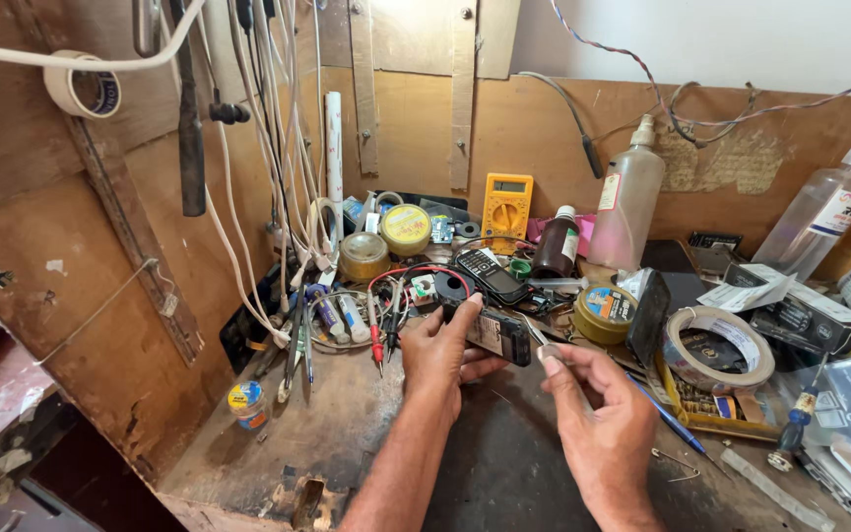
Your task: The person uses a purple pen-like tool to probe a small black electronic component on a cluttered workbench. They then use their fingers to peel back a label and manipulate the component, turning it over and adjusting its position.
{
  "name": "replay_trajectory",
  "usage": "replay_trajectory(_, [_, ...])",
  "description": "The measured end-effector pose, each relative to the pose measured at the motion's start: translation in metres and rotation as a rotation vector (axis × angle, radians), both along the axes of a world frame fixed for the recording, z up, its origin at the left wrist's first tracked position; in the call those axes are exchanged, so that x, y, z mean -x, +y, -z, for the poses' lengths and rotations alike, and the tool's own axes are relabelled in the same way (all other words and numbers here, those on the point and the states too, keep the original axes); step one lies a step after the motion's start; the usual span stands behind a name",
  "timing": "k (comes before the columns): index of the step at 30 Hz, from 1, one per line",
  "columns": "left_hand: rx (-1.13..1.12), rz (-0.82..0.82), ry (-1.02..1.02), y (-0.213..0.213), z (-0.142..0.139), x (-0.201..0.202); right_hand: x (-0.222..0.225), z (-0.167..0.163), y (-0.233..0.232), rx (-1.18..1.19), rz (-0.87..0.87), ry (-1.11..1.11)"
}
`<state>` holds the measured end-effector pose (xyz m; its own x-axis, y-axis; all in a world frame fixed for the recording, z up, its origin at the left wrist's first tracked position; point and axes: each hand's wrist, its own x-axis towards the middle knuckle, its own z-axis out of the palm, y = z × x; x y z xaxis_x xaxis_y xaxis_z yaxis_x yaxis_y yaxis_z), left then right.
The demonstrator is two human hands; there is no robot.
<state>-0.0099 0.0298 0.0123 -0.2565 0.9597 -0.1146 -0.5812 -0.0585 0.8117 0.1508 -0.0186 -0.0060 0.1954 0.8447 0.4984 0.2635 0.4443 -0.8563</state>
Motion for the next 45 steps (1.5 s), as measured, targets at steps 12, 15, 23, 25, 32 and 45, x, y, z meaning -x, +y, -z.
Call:
replay_trajectory(12, [-0.11, 0.059, -0.047, -0.004, 0.011, 0.001, 0.006, -0.012, -0.006, 0.031, -0.011, -0.059])
replay_trajectory(15, [-0.101, 0.068, -0.016, -0.004, 0.012, 0.001, 0.008, -0.016, -0.003, -0.017, -0.108, -0.017])
replay_trajectory(23, [-0.09, -0.02, 0.134, -0.007, 0.009, -0.01, 0.0, -0.018, 0.026, 0.09, -0.118, 0.037])
replay_trajectory(25, [-0.111, -0.012, 0.211, -0.01, 0.009, -0.012, -0.006, -0.016, 0.033, 0.169, -0.148, 0.168])
replay_trajectory(32, [-0.068, -0.068, 0.477, -0.019, 0.009, -0.012, -0.022, -0.011, 0.042, 0.239, -0.225, 0.474])
replay_trajectory(45, [-0.085, -0.064, 0.667, -0.023, 0.006, -0.011, -0.02, -0.004, 0.036, 0.115, -0.138, 0.419])
